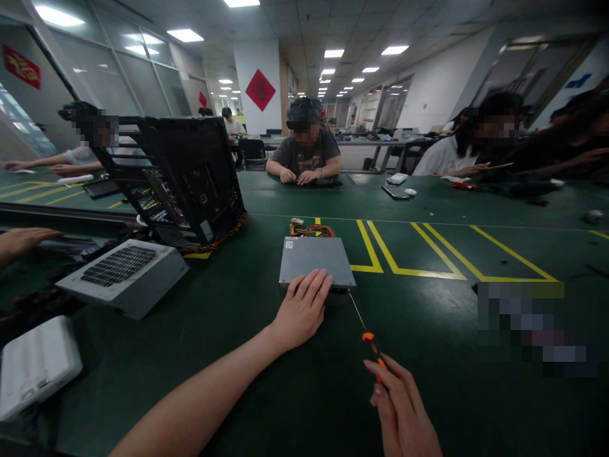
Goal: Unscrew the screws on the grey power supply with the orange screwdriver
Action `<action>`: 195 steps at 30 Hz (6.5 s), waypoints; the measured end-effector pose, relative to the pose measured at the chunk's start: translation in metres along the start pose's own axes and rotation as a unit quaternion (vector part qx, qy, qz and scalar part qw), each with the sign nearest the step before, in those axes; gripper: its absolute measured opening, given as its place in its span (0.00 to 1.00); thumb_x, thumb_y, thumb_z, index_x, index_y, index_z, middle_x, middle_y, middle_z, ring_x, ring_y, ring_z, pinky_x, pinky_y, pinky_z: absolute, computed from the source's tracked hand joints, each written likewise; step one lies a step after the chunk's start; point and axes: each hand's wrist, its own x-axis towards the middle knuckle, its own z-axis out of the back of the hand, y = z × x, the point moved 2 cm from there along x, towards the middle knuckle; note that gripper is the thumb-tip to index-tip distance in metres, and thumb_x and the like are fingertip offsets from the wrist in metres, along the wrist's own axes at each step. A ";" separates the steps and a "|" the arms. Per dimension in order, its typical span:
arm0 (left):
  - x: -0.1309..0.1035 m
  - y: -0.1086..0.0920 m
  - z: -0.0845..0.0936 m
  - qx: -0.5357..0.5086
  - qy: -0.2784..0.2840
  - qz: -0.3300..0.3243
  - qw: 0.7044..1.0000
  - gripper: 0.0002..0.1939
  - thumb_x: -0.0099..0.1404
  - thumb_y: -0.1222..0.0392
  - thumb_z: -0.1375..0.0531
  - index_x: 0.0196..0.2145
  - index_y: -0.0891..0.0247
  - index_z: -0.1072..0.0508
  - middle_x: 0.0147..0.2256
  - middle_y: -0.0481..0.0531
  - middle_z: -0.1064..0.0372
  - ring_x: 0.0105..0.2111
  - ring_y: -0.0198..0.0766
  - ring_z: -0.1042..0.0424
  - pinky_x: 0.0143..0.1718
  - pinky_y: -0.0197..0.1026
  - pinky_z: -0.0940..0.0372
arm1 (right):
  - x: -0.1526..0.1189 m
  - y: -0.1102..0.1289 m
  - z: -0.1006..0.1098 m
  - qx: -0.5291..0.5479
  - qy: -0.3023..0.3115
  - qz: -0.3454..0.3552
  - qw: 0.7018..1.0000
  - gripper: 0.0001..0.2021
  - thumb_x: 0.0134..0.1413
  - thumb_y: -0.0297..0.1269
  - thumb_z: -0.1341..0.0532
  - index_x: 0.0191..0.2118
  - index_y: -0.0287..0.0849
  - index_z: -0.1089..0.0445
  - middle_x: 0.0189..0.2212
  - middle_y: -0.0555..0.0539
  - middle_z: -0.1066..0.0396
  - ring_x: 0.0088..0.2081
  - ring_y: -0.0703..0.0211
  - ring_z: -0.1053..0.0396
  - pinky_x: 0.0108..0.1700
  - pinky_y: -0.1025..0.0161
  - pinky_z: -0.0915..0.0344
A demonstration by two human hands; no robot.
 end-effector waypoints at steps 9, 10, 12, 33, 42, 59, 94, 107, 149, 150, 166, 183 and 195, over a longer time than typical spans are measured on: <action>0.000 0.000 -0.002 -0.006 -0.010 0.001 1.000 0.28 0.65 0.58 0.52 0.61 0.67 0.50 0.61 0.55 0.52 0.60 0.43 0.54 0.58 0.46 0.57 | 0.002 0.007 -0.004 -0.033 -0.028 0.066 0.997 0.14 0.60 0.34 0.53 0.51 0.48 0.43 0.52 0.39 0.47 0.43 0.59 0.30 0.34 0.68 0.28; 0.000 0.000 -0.002 -0.008 -0.008 0.001 1.000 0.28 0.65 0.58 0.52 0.61 0.67 0.50 0.61 0.55 0.52 0.60 0.43 0.54 0.58 0.46 0.58 | 0.002 0.008 -0.003 -0.034 -0.042 0.065 0.996 0.14 0.60 0.34 0.53 0.51 0.47 0.43 0.51 0.39 0.47 0.42 0.59 0.30 0.34 0.68 0.28; -0.001 -0.001 -0.002 -0.011 -0.005 0.001 1.000 0.28 0.65 0.58 0.52 0.61 0.67 0.50 0.61 0.55 0.52 0.61 0.43 0.54 0.58 0.46 0.58 | 0.003 0.007 -0.003 -0.033 -0.057 0.066 0.996 0.14 0.60 0.36 0.53 0.51 0.48 0.43 0.50 0.39 0.45 0.42 0.58 0.30 0.34 0.67 0.28; 0.001 -0.001 0.003 0.012 -0.006 -0.001 1.000 0.28 0.64 0.57 0.50 0.61 0.67 0.50 0.61 0.55 0.51 0.60 0.43 0.53 0.58 0.45 0.55 | 0.000 0.001 -0.007 -0.027 -0.028 0.012 0.999 0.14 0.59 0.37 0.52 0.50 0.47 0.39 0.49 0.41 0.41 0.45 0.56 0.31 0.37 0.65 0.29; 0.000 0.000 0.001 0.011 -0.003 0.001 1.000 0.28 0.65 0.58 0.52 0.61 0.67 0.50 0.61 0.55 0.52 0.60 0.43 0.53 0.58 0.45 0.57 | 0.001 -0.012 0.000 -0.036 -0.006 0.010 0.999 0.15 0.60 0.40 0.52 0.51 0.51 0.38 0.48 0.45 0.34 0.41 0.60 0.28 0.30 0.72 0.30; 0.000 -0.001 0.002 0.013 -0.004 0.001 1.000 0.28 0.64 0.57 0.50 0.61 0.67 0.50 0.61 0.55 0.51 0.60 0.43 0.53 0.58 0.45 0.55 | 0.000 0.005 -0.002 -0.010 -0.047 0.012 0.999 0.14 0.60 0.40 0.53 0.49 0.51 0.37 0.51 0.44 0.42 0.46 0.57 0.32 0.37 0.66 0.28; 0.000 -0.001 0.003 -0.004 0.000 0.001 1.000 0.28 0.65 0.58 0.52 0.61 0.67 0.50 0.61 0.55 0.52 0.60 0.44 0.54 0.58 0.46 0.57 | -0.001 0.009 -0.002 0.010 -0.053 -0.024 0.998 0.14 0.60 0.42 0.53 0.49 0.48 0.39 0.53 0.41 0.43 0.46 0.55 0.32 0.32 0.66 0.29; 0.000 0.000 -0.001 0.007 -0.011 -0.001 1.000 0.28 0.65 0.57 0.51 0.61 0.67 0.49 0.61 0.55 0.51 0.60 0.44 0.53 0.58 0.46 0.55 | -0.001 -0.004 0.003 0.002 -0.044 -0.013 0.999 0.15 0.62 0.41 0.56 0.50 0.51 0.39 0.45 0.44 0.36 0.31 0.65 0.28 0.29 0.71 0.30; 0.000 0.000 0.002 -0.005 0.002 0.000 1.000 0.29 0.65 0.57 0.51 0.61 0.67 0.51 0.61 0.55 0.52 0.60 0.44 0.54 0.58 0.46 0.57 | 0.002 0.005 0.017 -0.109 -0.151 0.099 0.978 0.15 0.60 0.38 0.49 0.51 0.42 0.38 0.50 0.44 0.33 0.46 0.57 0.31 0.44 0.62 0.33; 0.000 0.000 0.002 -0.003 0.001 0.000 1.000 0.29 0.65 0.57 0.51 0.61 0.67 0.51 0.61 0.55 0.51 0.60 0.44 0.54 0.58 0.46 0.57 | 0.001 0.005 0.016 -0.111 -0.150 0.099 0.977 0.15 0.60 0.38 0.49 0.51 0.43 0.38 0.50 0.43 0.33 0.46 0.57 0.31 0.44 0.62 0.33; 0.000 0.000 0.001 0.004 -0.006 -0.003 1.000 0.28 0.65 0.57 0.51 0.61 0.67 0.50 0.61 0.55 0.52 0.60 0.43 0.54 0.58 0.46 0.56 | 0.002 0.007 0.016 -0.102 -0.156 0.069 0.980 0.16 0.60 0.39 0.49 0.51 0.43 0.38 0.50 0.43 0.34 0.47 0.56 0.32 0.44 0.60 0.33; 0.000 0.000 0.003 -0.003 -0.005 0.000 1.000 0.28 0.64 0.57 0.51 0.61 0.67 0.50 0.61 0.55 0.51 0.60 0.44 0.54 0.58 0.46 0.56 | 0.002 0.008 0.019 -0.091 -0.169 0.071 0.979 0.15 0.58 0.37 0.47 0.50 0.43 0.37 0.50 0.43 0.33 0.46 0.55 0.31 0.43 0.60 0.32; 0.000 -0.001 0.002 0.006 -0.011 0.001 1.000 0.29 0.64 0.58 0.50 0.61 0.66 0.49 0.60 0.55 0.50 0.60 0.44 0.53 0.57 0.45 0.55 | 0.003 0.010 0.018 -0.076 -0.173 0.064 0.980 0.15 0.58 0.38 0.47 0.49 0.44 0.36 0.49 0.44 0.32 0.45 0.55 0.31 0.43 0.59 0.33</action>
